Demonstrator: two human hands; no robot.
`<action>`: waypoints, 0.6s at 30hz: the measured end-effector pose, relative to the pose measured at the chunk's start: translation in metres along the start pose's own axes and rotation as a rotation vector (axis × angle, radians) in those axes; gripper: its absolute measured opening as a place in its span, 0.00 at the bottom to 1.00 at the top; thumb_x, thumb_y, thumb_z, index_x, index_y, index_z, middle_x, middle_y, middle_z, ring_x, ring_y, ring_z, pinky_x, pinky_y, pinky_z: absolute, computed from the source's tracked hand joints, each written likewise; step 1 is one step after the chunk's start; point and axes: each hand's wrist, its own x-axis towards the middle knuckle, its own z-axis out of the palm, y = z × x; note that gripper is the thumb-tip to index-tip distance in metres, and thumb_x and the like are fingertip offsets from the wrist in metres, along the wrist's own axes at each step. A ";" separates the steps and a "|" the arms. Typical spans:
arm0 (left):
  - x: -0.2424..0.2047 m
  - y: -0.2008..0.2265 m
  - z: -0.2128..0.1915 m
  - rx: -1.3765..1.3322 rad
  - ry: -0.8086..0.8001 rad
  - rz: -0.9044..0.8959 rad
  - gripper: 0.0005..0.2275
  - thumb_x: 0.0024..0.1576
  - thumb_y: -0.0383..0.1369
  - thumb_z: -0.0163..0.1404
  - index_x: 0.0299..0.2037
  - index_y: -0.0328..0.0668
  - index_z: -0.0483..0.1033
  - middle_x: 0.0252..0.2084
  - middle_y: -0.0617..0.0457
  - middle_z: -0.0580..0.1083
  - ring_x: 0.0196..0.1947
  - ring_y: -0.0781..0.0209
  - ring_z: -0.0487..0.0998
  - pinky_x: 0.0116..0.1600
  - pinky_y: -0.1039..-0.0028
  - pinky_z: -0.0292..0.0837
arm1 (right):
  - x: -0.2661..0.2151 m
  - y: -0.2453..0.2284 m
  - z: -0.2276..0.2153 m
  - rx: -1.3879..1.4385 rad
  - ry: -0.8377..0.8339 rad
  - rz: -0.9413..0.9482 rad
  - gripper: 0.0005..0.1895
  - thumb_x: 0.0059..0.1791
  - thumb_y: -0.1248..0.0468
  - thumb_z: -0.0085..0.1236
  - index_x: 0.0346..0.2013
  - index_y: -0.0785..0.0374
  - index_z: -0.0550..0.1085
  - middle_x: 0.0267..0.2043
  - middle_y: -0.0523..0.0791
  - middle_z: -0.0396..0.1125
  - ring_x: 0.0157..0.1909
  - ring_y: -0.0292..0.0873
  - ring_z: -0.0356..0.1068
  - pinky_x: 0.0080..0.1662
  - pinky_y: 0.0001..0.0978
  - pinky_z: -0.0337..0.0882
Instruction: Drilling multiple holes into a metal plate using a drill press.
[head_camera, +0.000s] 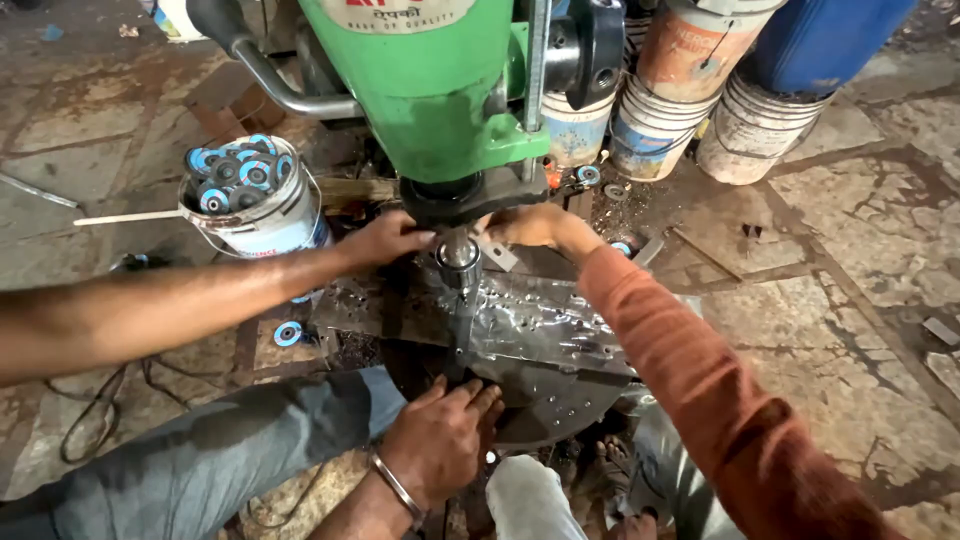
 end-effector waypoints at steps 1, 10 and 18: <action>-0.002 -0.001 0.002 0.001 -0.004 -0.004 0.16 0.57 0.33 0.47 0.52 0.38 0.80 0.59 0.49 0.75 0.59 0.51 0.73 0.63 0.52 0.64 | 0.001 -0.022 0.008 0.004 -0.004 -0.002 0.12 0.49 0.61 0.57 0.45 0.61 0.79 0.44 0.49 0.76 0.44 0.45 0.71 0.46 0.39 0.71; -0.016 -0.016 0.045 0.194 -0.194 0.008 0.18 0.62 0.37 0.38 0.58 0.37 0.71 0.65 0.50 0.69 0.65 0.60 0.65 0.70 0.61 0.54 | 0.023 -0.048 0.043 -0.745 -0.057 0.306 0.18 0.48 0.52 0.54 0.47 0.57 0.77 0.48 0.54 0.73 0.51 0.60 0.73 0.50 0.49 0.71; -0.001 0.000 -0.006 0.028 -0.037 0.040 0.17 0.57 0.32 0.43 0.54 0.37 0.77 0.60 0.51 0.75 0.62 0.53 0.70 0.64 0.53 0.61 | 0.018 -0.048 0.044 -0.786 -0.022 0.196 0.19 0.41 0.68 0.55 0.47 0.63 0.77 0.47 0.57 0.74 0.51 0.60 0.74 0.50 0.48 0.74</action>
